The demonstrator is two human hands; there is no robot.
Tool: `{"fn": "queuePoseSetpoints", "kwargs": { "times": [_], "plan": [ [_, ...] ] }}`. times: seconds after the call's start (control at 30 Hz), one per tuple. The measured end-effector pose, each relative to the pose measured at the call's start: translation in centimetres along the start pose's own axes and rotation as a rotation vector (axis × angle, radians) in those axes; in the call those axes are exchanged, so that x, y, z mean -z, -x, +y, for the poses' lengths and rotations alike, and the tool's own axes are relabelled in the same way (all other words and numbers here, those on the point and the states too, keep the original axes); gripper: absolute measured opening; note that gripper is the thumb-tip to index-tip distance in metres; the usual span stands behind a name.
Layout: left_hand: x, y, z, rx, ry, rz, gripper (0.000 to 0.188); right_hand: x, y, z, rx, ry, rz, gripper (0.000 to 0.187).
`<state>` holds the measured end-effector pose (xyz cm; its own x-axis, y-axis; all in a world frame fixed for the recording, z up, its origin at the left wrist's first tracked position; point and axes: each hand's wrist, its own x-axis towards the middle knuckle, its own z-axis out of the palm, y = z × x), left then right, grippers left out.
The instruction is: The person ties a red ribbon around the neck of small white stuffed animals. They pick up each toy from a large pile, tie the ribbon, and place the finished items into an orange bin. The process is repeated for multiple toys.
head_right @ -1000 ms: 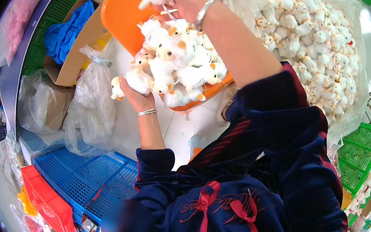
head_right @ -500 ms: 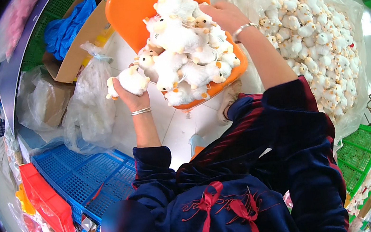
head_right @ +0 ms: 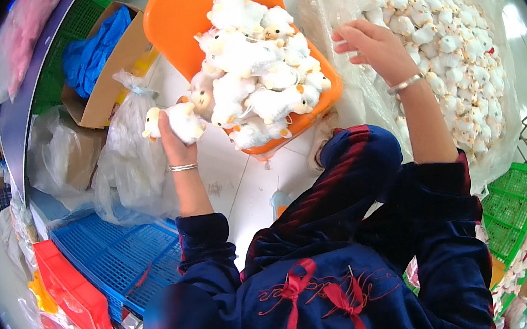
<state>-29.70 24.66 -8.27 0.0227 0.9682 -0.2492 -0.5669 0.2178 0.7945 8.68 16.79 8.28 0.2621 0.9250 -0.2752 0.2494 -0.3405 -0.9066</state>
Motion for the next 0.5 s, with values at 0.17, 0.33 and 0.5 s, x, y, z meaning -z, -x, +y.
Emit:
{"fn": "queuePoseSetpoints", "kwargs": {
  "times": [0.17, 0.33, 0.5],
  "plan": [
    [1.3, 0.1, 0.8, 0.116, -0.084, 0.039, 0.053, 4.3, 5.7, 4.1, 0.048, 0.253, -0.117, 0.037],
    [1.3, 0.8, 0.9, 0.102, 0.02, 0.027, 0.053, 6.2, 12.8, 5.3, 0.105, -0.159, -0.269, 0.056],
    [1.2, 1.9, 0.7, 0.085, 0.063, -0.022, 0.057, 5.8, 17.2, 4.9, 0.184, -0.344, -0.689, 0.081]
  ]
}}
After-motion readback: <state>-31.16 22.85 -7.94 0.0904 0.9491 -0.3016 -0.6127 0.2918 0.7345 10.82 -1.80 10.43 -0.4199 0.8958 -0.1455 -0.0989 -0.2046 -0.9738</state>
